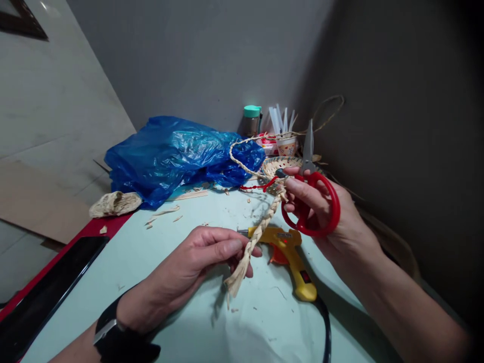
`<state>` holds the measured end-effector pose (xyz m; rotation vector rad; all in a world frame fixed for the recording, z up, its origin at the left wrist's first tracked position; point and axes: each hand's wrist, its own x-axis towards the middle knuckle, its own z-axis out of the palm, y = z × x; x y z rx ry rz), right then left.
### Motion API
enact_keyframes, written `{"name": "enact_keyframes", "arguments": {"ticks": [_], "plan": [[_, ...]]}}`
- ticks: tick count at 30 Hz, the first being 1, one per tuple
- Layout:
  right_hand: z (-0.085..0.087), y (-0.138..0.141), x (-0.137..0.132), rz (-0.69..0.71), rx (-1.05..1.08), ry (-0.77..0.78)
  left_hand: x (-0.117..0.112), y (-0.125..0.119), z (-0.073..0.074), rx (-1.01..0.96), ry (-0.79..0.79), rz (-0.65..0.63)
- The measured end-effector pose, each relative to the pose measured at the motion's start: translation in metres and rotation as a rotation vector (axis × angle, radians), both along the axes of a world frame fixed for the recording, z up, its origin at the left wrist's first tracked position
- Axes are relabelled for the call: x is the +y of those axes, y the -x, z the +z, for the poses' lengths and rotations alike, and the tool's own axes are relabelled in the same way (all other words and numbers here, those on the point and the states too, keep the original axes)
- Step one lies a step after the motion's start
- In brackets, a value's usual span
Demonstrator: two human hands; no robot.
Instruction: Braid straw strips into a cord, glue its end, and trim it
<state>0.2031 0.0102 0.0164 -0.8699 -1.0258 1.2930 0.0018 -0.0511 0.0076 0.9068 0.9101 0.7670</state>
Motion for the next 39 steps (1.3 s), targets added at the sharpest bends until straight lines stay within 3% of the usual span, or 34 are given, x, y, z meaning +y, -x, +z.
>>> {"name": "enact_keyframes", "arguments": {"ticks": [6,14,19,24,29,33,39], "plan": [[-0.002,0.001,0.0,0.028,-0.016,-0.005,-0.002,0.0,0.005,0.066,-0.097,0.05],[-0.002,0.009,-0.008,0.125,0.01,-0.001,-0.001,-0.003,0.003,0.006,-0.118,-0.044],[-0.008,0.016,-0.016,0.184,-0.128,-0.001,-0.002,-0.005,0.001,-0.13,-0.106,0.045],[-0.005,0.024,-0.023,0.164,-0.334,-0.084,-0.004,-0.007,0.002,-0.02,-0.189,0.145],[-0.003,0.025,-0.024,0.172,-0.375,-0.131,-0.006,-0.007,0.002,-0.039,-0.171,0.19],[-0.008,0.02,-0.022,0.109,-0.471,-0.277,-0.006,-0.006,0.003,-0.155,-0.113,0.247],[-0.011,0.011,-0.022,-0.018,-0.926,-0.815,-0.002,-0.001,0.013,-0.257,-0.171,0.356]]}}
